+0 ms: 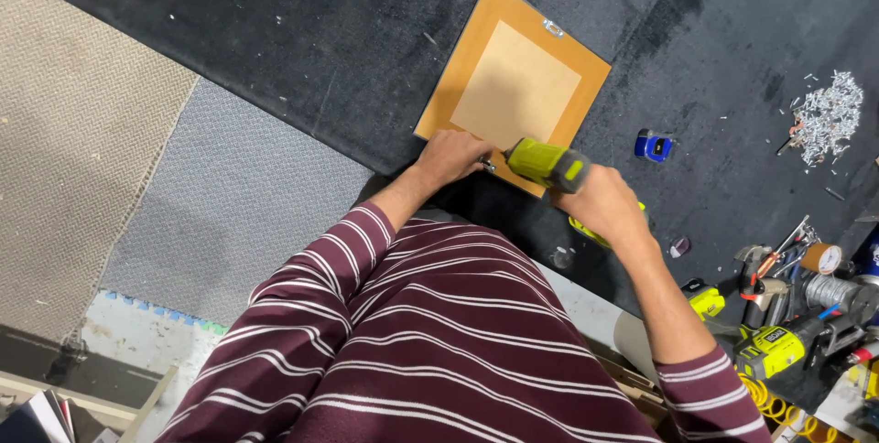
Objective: The person is assembling picture frames by placing the backings and securing them with screws using a power drill.
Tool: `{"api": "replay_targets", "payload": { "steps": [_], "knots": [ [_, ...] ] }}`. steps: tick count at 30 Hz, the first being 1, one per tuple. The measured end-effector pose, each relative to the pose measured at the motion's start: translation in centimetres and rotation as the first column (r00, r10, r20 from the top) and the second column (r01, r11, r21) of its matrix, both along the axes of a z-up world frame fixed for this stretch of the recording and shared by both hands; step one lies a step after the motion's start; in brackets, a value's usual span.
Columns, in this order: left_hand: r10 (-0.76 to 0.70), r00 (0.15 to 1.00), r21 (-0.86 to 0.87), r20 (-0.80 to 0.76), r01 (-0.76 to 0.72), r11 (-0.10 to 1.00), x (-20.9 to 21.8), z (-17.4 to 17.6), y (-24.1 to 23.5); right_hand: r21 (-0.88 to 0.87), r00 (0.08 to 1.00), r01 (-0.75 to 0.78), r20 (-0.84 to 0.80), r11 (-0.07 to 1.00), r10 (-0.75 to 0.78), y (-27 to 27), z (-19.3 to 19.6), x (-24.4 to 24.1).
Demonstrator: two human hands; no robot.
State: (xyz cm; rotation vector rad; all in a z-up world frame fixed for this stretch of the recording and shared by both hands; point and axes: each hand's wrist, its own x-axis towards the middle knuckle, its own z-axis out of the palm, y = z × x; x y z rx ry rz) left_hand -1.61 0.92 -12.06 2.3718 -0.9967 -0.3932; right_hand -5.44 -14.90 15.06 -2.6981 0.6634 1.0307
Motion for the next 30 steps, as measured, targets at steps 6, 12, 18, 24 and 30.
{"api": "replay_targets", "payload": {
  "steps": [6,12,18,24,30],
  "knots": [
    [-0.009,0.994,-0.028,0.11,0.012,1.0,-0.8,-1.1,-0.1,0.073,0.96,0.223,0.16,0.972,-0.232,-2.4,0.6,-1.3],
    [0.0,0.999,0.008,0.055,0.0,1.0,-0.9,-0.3,0.2,0.21,0.932,0.189,0.27,0.959,-0.243,-4.1,-1.0,-4.5],
    [0.258,0.288,-0.008,-0.922,-0.682,0.731,-0.7,-1.9,2.0,0.403,0.885,0.053,0.405,0.914,-0.23,-4.9,-3.8,-9.0],
    [0.15,-0.235,0.279,-0.96,-0.807,0.52,-2.7,-3.6,6.1,0.546,0.818,-0.04,0.499,0.837,-0.287,-5.5,-6.5,-11.0],
    [-0.151,-0.189,0.097,-0.97,-0.875,0.475,-2.4,3.3,7.8,0.595,0.801,0.084,0.436,0.799,-0.409,-4.0,-7.2,-10.2]
  ]
}}
